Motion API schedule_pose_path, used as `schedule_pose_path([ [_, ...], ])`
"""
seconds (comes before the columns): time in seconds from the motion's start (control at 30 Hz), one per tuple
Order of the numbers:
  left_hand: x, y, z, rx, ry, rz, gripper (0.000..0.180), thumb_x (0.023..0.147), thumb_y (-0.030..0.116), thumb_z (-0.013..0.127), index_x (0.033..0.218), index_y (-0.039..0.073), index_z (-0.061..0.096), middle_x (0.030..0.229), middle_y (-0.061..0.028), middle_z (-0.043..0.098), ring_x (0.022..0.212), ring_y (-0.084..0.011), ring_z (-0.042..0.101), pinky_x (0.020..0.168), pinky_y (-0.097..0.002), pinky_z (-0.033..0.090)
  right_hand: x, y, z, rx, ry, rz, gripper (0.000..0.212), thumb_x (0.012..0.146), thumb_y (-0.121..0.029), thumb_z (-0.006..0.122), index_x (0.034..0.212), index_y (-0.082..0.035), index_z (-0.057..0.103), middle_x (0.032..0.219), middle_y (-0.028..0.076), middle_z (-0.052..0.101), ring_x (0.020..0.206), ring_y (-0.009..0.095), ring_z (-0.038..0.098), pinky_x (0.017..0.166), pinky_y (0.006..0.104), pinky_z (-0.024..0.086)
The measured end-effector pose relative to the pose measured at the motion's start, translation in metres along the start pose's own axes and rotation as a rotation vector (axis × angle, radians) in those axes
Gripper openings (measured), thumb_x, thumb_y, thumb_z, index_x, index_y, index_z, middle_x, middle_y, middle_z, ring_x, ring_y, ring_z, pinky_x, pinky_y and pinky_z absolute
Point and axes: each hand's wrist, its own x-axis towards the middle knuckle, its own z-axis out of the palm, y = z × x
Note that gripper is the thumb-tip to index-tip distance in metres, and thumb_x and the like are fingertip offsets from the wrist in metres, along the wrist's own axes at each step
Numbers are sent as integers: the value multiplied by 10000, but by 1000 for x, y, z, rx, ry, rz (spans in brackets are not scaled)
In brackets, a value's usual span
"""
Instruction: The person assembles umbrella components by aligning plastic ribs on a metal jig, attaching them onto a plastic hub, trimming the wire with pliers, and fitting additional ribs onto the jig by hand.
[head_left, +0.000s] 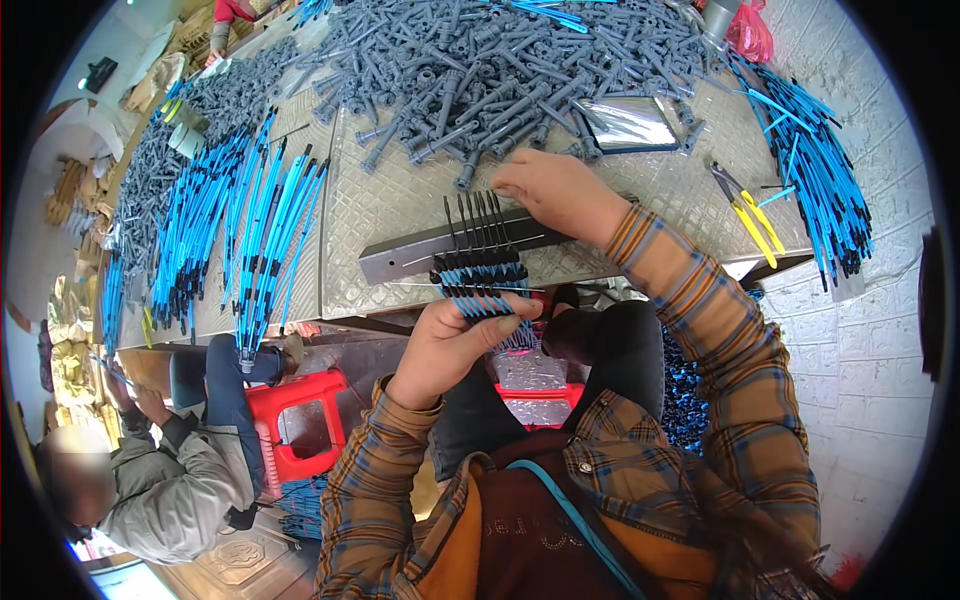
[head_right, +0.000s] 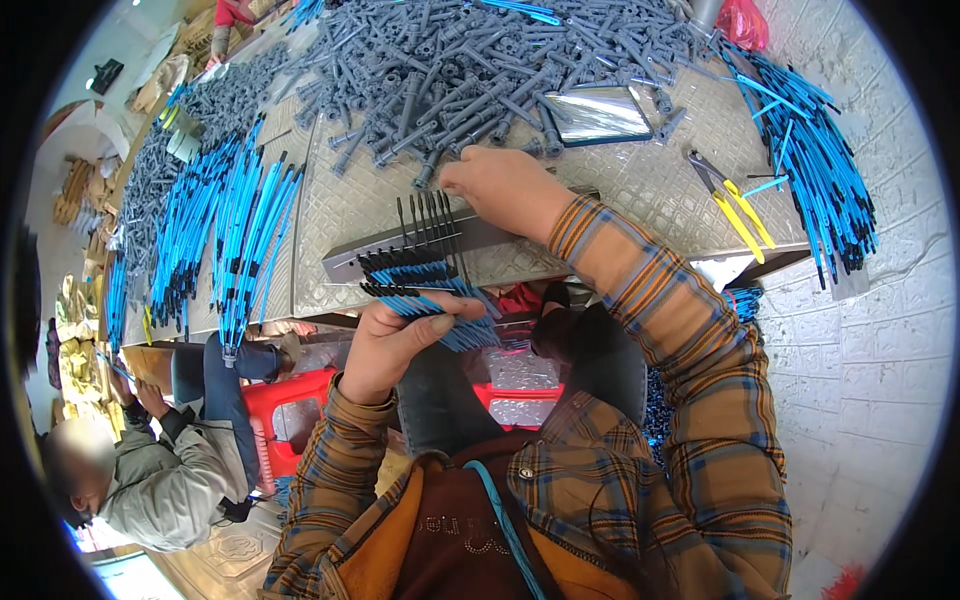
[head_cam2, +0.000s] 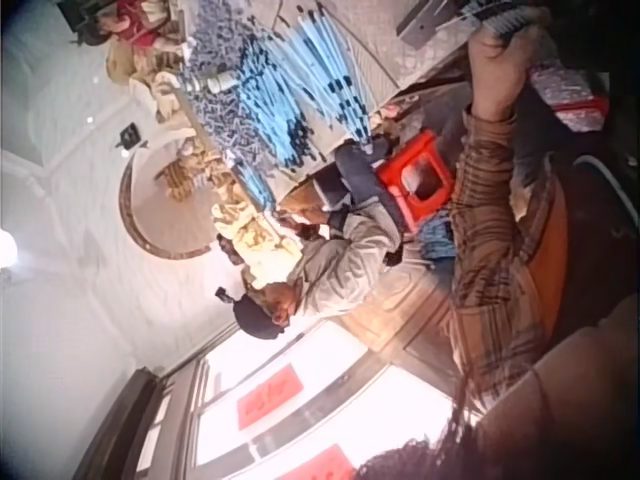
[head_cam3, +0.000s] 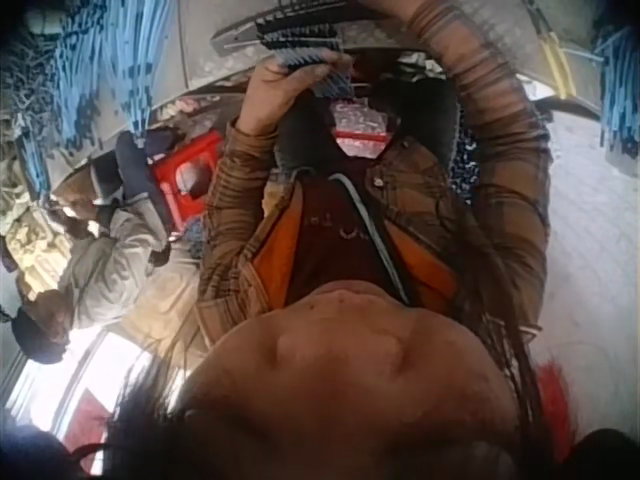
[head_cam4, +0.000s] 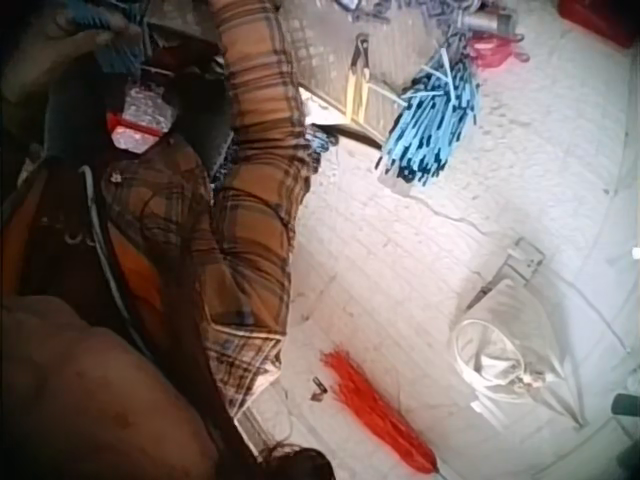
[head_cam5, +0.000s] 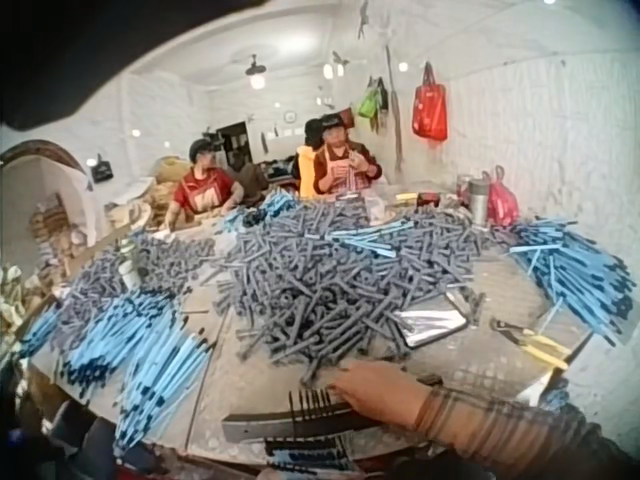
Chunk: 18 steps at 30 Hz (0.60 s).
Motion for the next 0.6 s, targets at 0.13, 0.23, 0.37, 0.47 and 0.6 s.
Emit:
schedule_pose_path([
  [0.13, -1, 2, -3, 6, 1, -23, 188, 862, 19, 537, 1031, -19, 610, 1022, -82, 627, 973, -146, 566, 861, -263, 427, 6, 1, 6, 92, -38, 13, 165, 840, -189, 524, 915, -62, 598, 828, 116, 559, 816, 307, 550, 696, 375, 447],
  [0.23, -1, 3, -5, -9, -6, -36, 191, 862, 18, 535, 1035, -19, 606, 1027, -85, 627, 984, -149, 565, 871, -271, 427, 11, 3, 11, 163, -40, -2, 187, 852, -202, 514, 925, -53, 598, 822, 126, 560, 819, 306, 547, 710, 371, 442],
  [0.37, -2, 3, -9, -29, -21, -48, 197, 862, 17, 534, 1045, -18, 600, 1037, -90, 626, 998, -156, 564, 886, -281, 425, 18, 1, 16, 254, -44, -17, 215, 870, -217, 497, 947, -46, 602, 819, 132, 564, 815, 305, 547, 720, 371, 439],
  [0.47, -1, 3, -10, -38, -31, -49, 202, 863, 16, 533, 1051, -18, 597, 1043, -92, 624, 1005, -160, 562, 893, -285, 422, 21, 1, 18, 257, -80, -23, 226, 878, -222, 489, 964, -49, 606, 820, 130, 568, 817, 301, 549, 724, 373, 439],
  [0.6, -1, 5, -11, -51, -41, -56, 206, 863, 17, 532, 1057, -18, 593, 1052, -92, 620, 1016, -163, 558, 902, -289, 415, 23, 5, 18, 303, -88, -45, 232, 879, -222, 488, 976, -49, 608, 841, 128, 577, 828, 294, 554, 731, 363, 441],
])
